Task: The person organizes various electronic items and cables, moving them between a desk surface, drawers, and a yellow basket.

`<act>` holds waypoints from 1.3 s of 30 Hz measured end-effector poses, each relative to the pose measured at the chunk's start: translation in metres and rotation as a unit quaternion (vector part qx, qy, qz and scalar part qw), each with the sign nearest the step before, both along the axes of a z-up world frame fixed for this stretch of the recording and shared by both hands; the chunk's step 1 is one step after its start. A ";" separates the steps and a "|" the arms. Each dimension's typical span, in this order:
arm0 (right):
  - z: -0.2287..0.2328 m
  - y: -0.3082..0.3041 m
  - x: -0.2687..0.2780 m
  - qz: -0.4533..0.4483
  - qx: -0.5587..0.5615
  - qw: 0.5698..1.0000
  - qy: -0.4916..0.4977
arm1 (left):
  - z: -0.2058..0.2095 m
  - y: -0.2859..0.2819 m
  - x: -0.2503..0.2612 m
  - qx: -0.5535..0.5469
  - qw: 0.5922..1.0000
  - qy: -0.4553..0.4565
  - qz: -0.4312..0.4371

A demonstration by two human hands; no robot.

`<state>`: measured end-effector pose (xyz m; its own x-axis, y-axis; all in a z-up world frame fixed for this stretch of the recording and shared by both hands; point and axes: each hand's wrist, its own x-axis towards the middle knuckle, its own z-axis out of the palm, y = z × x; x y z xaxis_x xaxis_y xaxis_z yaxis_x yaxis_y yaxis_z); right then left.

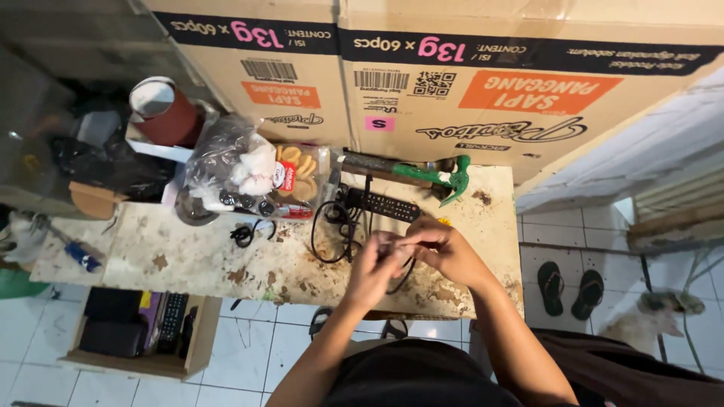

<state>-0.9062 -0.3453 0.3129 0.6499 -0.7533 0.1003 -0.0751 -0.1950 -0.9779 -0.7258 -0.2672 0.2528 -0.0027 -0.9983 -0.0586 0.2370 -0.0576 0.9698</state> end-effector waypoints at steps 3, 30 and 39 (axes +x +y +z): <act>-0.006 -0.010 -0.009 -0.032 -0.014 0.998 0.055 | 0.004 0.015 0.035 0.008 0.991 0.108 0.077; -0.023 -0.005 0.035 -0.131 0.133 0.982 0.032 | 0.021 0.053 0.119 0.060 0.992 -0.046 0.104; 0.017 0.026 0.072 -0.157 0.119 0.980 -0.024 | 0.051 0.041 0.078 -0.008 0.987 -0.161 0.004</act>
